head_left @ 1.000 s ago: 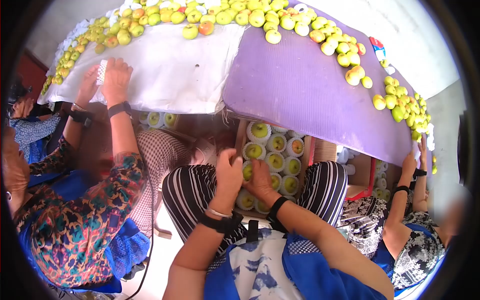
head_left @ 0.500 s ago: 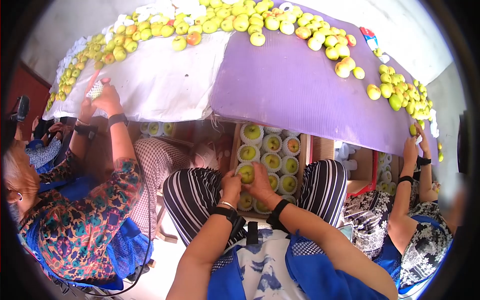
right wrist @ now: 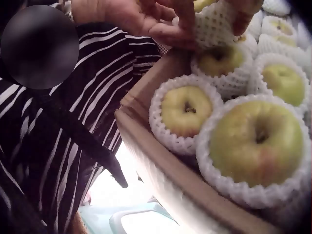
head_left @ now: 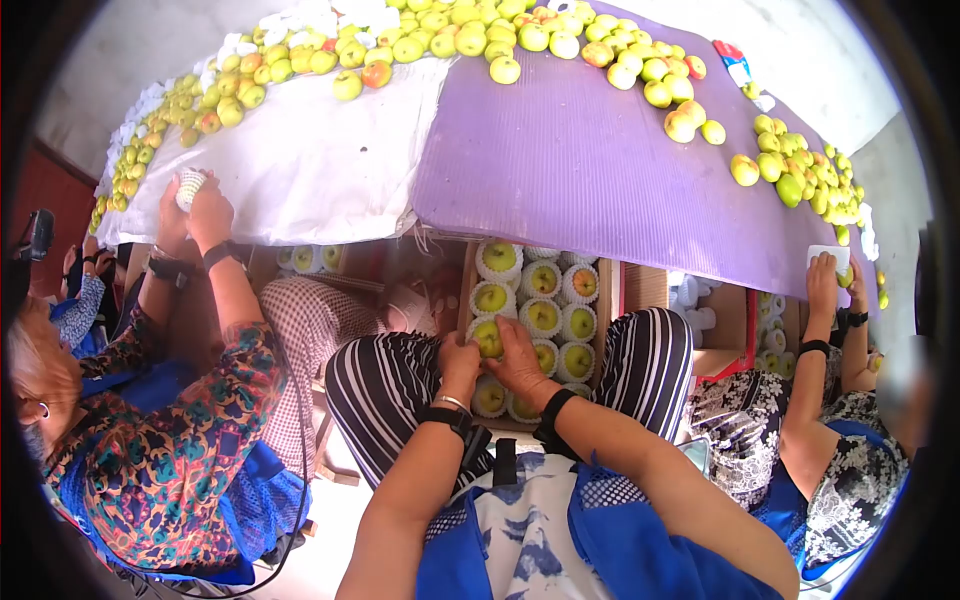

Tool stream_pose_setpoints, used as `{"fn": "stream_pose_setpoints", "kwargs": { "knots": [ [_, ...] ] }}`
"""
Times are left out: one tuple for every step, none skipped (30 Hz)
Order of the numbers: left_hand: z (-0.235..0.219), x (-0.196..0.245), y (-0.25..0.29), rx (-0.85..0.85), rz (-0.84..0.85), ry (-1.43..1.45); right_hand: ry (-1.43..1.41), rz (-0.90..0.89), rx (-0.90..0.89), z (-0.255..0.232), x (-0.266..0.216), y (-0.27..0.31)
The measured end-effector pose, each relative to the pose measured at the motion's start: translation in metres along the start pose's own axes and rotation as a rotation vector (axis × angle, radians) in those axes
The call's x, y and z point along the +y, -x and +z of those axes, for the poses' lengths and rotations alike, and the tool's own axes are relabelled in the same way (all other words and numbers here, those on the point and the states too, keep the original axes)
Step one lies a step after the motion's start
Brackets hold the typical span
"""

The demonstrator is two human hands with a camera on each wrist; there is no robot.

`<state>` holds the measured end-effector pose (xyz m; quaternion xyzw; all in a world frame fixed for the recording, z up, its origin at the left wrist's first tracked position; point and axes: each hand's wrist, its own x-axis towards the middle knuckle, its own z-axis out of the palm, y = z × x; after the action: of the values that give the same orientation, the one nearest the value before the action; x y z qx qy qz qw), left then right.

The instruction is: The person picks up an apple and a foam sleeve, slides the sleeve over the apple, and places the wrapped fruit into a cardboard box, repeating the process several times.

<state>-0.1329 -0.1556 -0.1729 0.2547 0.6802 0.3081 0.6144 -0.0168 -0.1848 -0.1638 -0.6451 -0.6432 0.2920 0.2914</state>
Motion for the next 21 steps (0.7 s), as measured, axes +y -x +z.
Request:
{"fn": "stream_pose_setpoints", "kwargs": {
  "knots": [
    [-0.001,-0.004,-0.002,0.096,0.113,-0.14,0.0,0.003,0.005,0.001,0.0,0.0],
    [-0.001,-0.009,-0.004,0.192,0.226,-0.278,-0.006,0.002,0.009,0.003,0.001,0.001],
    [0.0,-0.014,-0.005,0.189,0.226,-0.28,-0.013,0.002,0.012,0.004,0.002,0.001],
    [0.001,-0.009,0.003,0.153,0.235,-0.314,-0.012,0.004,0.014,0.004,0.001,0.002],
    [0.001,-0.007,0.007,0.118,0.243,-0.348,-0.014,-0.023,0.039,0.005,0.001,0.003],
    [0.001,-0.009,0.007,0.116,0.241,-0.35,-0.016,-0.051,0.064,0.005,0.0,0.004],
    [-0.001,-0.009,0.005,0.06,0.264,-0.328,-0.016,-0.047,0.064,0.004,-0.001,0.005],
    [-0.001,-0.01,0.003,0.003,0.289,-0.305,-0.013,-0.052,0.069,0.002,-0.003,0.005],
    [-0.001,-0.01,0.002,0.002,0.288,-0.305,-0.009,-0.057,0.075,0.0,-0.005,0.004],
    [-0.001,-0.009,0.001,-0.011,0.28,-0.299,-0.009,-0.056,0.076,-0.002,-0.005,0.004],
    [-0.001,-0.009,0.001,-0.024,0.272,-0.293,-0.004,-0.047,0.067,-0.003,-0.006,0.003],
    [0.0,-0.009,0.0,-0.024,0.272,-0.294,0.001,-0.037,0.057,-0.004,-0.007,0.002],
    [0.001,-0.008,0.001,-0.024,0.332,-0.33,-0.001,-0.036,0.055,-0.004,-0.007,0.002],
    [0.001,-0.008,0.001,-0.026,0.391,-0.366,0.017,-0.027,0.056,-0.004,-0.007,0.002],
    [0.002,-0.008,0.002,-0.025,0.39,-0.366,0.036,-0.017,0.057,-0.005,-0.008,0.001],
    [0.002,-0.002,0.009,0.017,0.432,-0.451,0.036,-0.016,0.055,-0.005,-0.009,0.0],
    [0.003,0.002,0.013,0.059,0.472,-0.535,0.048,-0.03,0.068,-0.005,-0.01,0.0],
    [0.003,0.004,0.012,0.058,0.467,-0.535,0.06,-0.044,0.081,-0.006,-0.011,-0.001],
    [0.003,0.007,0.011,0.055,0.458,-0.503,0.061,-0.04,0.078,-0.008,-0.013,-0.002],
    [0.002,0.009,0.011,0.052,0.448,-0.47,0.04,-0.027,0.07,-0.01,-0.016,-0.003],
    [0.002,0.01,0.012,0.05,0.443,-0.47,0.019,-0.013,0.061,-0.011,-0.018,-0.003]
  ]
}}
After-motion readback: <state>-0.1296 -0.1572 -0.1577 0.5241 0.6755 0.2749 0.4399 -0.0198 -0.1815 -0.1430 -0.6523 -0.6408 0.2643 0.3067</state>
